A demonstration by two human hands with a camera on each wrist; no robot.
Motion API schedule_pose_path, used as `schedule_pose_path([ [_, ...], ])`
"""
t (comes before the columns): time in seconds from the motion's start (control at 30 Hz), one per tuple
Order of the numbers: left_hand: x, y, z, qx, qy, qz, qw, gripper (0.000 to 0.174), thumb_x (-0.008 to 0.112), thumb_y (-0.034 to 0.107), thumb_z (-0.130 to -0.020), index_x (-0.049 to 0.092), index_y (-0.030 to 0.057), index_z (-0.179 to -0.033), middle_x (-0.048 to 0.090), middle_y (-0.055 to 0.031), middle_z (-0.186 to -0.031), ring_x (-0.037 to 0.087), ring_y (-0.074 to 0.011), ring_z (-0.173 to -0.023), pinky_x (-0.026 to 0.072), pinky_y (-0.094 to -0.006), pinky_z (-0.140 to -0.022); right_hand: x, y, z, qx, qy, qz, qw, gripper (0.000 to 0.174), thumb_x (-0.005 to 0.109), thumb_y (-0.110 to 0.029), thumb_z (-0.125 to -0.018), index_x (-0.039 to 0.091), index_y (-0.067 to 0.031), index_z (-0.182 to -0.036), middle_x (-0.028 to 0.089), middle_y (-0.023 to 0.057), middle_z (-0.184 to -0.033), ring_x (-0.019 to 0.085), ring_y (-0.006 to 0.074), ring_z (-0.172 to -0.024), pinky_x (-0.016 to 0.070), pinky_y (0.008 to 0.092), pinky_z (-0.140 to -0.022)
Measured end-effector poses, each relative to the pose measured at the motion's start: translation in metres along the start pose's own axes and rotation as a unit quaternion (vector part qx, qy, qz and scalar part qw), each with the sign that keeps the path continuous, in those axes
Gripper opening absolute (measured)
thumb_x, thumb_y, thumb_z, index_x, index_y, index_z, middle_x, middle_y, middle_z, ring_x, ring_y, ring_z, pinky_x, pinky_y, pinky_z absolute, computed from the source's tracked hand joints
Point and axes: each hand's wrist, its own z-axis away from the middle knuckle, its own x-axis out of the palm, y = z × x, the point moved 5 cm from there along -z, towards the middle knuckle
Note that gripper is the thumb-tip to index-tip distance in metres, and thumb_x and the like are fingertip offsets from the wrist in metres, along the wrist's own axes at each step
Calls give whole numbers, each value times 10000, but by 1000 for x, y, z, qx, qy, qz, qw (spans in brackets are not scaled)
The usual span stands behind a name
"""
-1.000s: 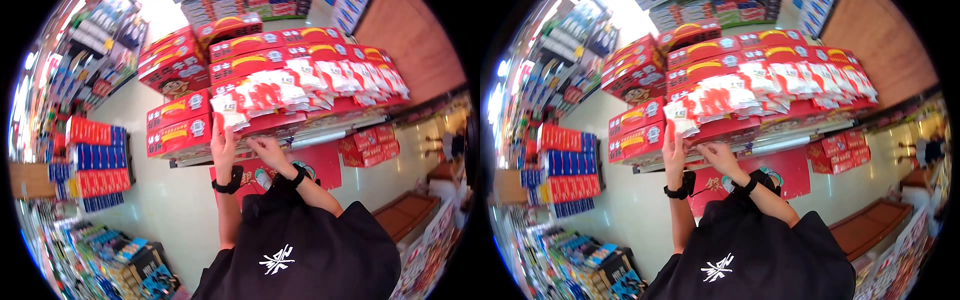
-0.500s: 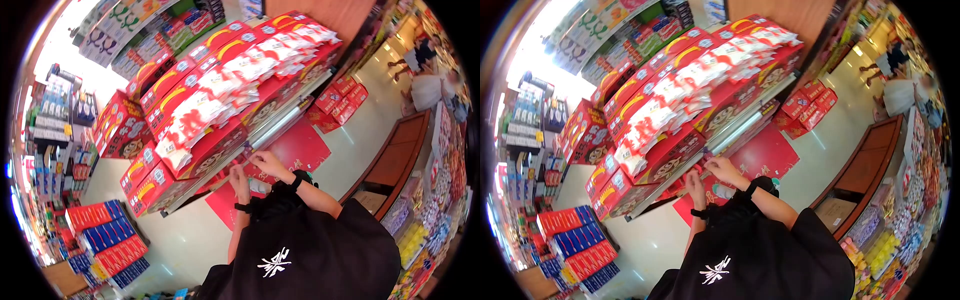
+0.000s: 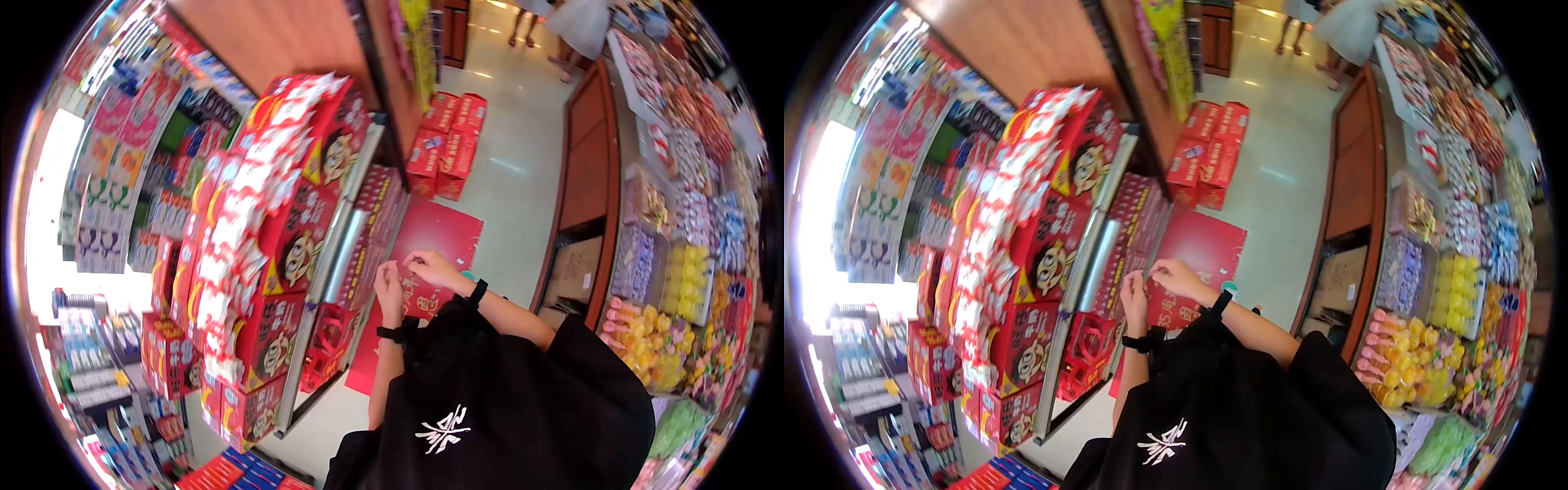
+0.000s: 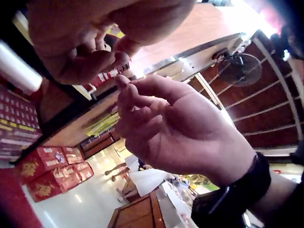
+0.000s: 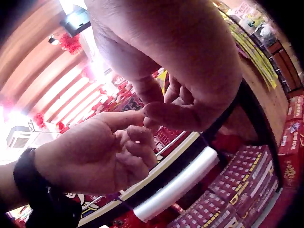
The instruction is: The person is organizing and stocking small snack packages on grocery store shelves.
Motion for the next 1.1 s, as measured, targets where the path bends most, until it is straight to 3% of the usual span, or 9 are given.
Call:
schedule_pose_path([
  [0.13,78,8,4,-36,-75,-20,996,213,515,252,-961,568,49,-1001,520,34,-687,414,-18,-576,317,-182,-497,-68,-17,25,49,55,-18,997,183,556,-136,-859,634,17,-921,656,94,-761,622,146,-700,488,287,-631],
  [0.23,133,-5,-5,-32,-131,-3,991,213,516,250,-962,565,45,-986,524,29,-682,417,-22,-574,313,-181,-497,-112,8,24,-10,78,-59,995,177,548,-134,-863,631,5,-936,654,81,-782,598,111,-658,465,261,-568],
  [0.33,183,-10,-12,-27,-182,-6,983,224,507,261,-967,566,47,-996,528,29,-703,422,-28,-592,319,-183,-515,-163,7,41,34,110,-29,993,174,546,-136,-863,629,5,-922,658,84,-797,603,107,-692,465,255,-585],
  [0.47,248,-17,-20,-33,-239,-13,970,224,494,255,-975,559,45,-1016,537,21,-734,423,-38,-605,335,-188,-537,-222,18,56,-14,169,-51,984,171,539,-129,-865,621,1,-940,641,63,-784,572,94,-652,444,242,-553],
  [0.63,299,-13,-3,-39,-276,-15,960,221,513,247,-966,549,35,-1015,515,26,-716,414,-35,-601,329,-188,-530,-263,42,82,25,227,-140,963,185,525,-133,-877,608,-11,-990,600,19,-752,503,69,-591,401,221,-510],
  [0.77,326,-20,-8,-67,-299,-29,951,218,522,243,-962,552,37,-1027,513,28,-720,419,-37,-602,337,-191,-533,-285,47,89,-11,266,-141,953,178,522,-131,-882,607,-8,-978,608,28,-762,510,67,-594,401,216,-509],
  [0.97,380,-22,-24,-75,-362,-53,928,220,519,251,-963,557,47,-1033,515,30,-732,444,-41,-613,363,-189,-538,-323,53,104,53,311,-177,932,173,530,-134,-877,612,-9,-963,620,30,-775,549,67,-637,422,208,-531],
  [1.03,405,-21,-29,-78,-390,-70,915,236,523,263,-961,550,43,-1042,518,24,-739,459,-44,-613,379,-187,-536,-343,71,93,-31,346,-171,922,173,525,-142,-875,619,-16,-948,620,24,-776,560,68,-654,433,213,-539],
  [1.1,428,-21,-30,-93,-412,-74,903,246,530,277,-957,551,45,-1037,520,24,-741,463,-44,-613,386,-187,-535,-362,70,98,-11,371,-173,912,170,523,-142,-873,620,-18,-937,618,22,-774,556,67,-654,432,215,-539],
])
